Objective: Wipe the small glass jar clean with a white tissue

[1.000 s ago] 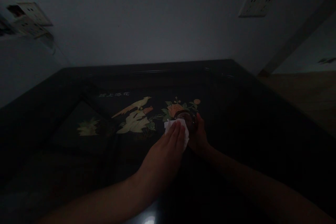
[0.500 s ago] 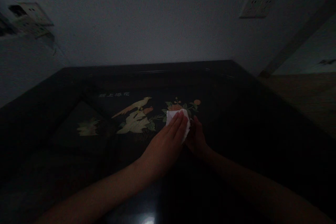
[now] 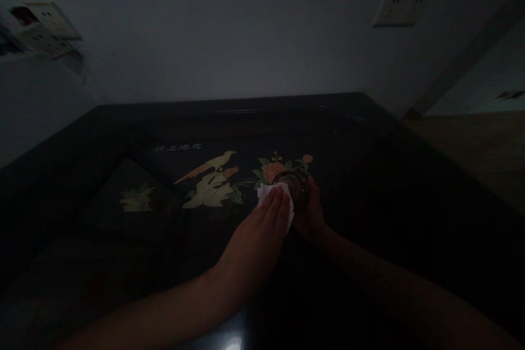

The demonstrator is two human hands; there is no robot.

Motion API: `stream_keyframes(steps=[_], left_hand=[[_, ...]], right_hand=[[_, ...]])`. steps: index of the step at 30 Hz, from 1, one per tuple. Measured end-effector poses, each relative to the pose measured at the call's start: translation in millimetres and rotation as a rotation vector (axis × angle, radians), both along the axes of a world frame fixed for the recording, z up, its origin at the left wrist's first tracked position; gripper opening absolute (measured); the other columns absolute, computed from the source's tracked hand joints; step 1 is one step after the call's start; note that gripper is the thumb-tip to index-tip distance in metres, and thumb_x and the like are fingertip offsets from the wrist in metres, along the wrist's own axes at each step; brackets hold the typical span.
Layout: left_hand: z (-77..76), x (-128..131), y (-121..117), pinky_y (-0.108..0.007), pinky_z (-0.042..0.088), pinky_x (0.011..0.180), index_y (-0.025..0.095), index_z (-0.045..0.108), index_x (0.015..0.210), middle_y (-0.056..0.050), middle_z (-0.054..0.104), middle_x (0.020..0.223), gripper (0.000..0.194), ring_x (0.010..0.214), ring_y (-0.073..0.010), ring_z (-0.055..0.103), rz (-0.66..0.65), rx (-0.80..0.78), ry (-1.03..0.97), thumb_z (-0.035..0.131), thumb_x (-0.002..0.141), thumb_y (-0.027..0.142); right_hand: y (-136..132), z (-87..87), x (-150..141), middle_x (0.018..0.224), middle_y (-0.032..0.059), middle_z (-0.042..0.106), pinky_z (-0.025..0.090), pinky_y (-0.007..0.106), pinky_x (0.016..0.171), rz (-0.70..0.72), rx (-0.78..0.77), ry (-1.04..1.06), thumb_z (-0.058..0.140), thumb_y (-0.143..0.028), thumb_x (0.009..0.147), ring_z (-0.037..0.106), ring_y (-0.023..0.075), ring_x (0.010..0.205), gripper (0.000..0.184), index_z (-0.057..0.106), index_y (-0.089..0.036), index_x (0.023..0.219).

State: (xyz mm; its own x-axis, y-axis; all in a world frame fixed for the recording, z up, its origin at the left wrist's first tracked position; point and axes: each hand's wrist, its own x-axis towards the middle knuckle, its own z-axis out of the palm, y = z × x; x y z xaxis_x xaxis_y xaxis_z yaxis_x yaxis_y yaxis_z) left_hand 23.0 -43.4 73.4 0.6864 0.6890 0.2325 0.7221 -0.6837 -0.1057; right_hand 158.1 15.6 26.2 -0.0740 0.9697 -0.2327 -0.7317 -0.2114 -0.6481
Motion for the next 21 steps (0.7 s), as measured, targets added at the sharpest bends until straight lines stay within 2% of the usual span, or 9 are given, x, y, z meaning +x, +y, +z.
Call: stream_keyframes(steps=[5,9,13,17,21], left_hand=[[-0.2,2,-3,-0.039,0.04,0.108,-0.001,0.03,0.139,-0.022,0.032,0.148,0.053,0.137,-0.0283,0.028,-0.021,-0.035,-0.031,0.034,0.086,0.007],[-3.7,2,6,-0.039,0.04,0.108,0.001,0.025,0.141,-0.021,0.032,0.148,0.054,0.139,-0.0266,0.022,-0.073,-0.046,-0.11,0.035,0.089,0.008],[-7.5,0,19,-0.039,0.038,0.109,0.004,0.022,0.142,-0.02,0.032,0.149,0.055,0.141,-0.0239,0.017,-0.077,-0.061,-0.195,0.037,0.089,0.008],[-8.3,-2,23,-0.04,0.039,0.108,0.003,0.023,0.141,-0.023,0.031,0.148,0.054,0.14,-0.0261,0.021,-0.016,-0.069,-0.222,0.038,0.09,0.009],[-7.1,-2,22,-0.041,0.039,0.108,0.002,0.024,0.14,-0.024,0.032,0.147,0.053,0.139,-0.0276,0.022,-0.009,-0.077,-0.235,0.038,0.089,0.009]], right_hand=[[0,-2.1,-2,0.07,0.0004,0.074,0.052,0.037,0.085,0.01,-0.034,-0.016,0.062,-0.064,0.065,0.069,0.0246,0.085,0.04,0.068,-0.024,0.069],[-3,-3.8,-5,0.073,0.0017,0.074,0.051,0.036,0.087,0.013,-0.054,-0.029,0.069,-0.064,0.057,0.069,0.0253,0.087,0.042,0.068,-0.023,0.067],[-7,-3.2,-8,0.074,0.0005,0.074,0.051,0.039,0.088,0.024,0.003,-0.041,0.066,-0.062,0.062,0.067,0.0263,0.095,0.039,0.069,-0.025,0.074],[-8,-2.2,-10,0.077,0.0008,0.075,0.049,0.042,0.09,0.025,0.033,-0.04,0.067,-0.062,0.062,0.064,0.028,0.103,0.038,0.07,-0.027,0.078],[-8,-3.7,-9,0.079,0.0004,0.075,0.049,0.04,0.09,0.023,0.041,-0.041,0.063,-0.061,0.067,0.063,0.0275,0.106,0.039,0.071,-0.026,0.081]])
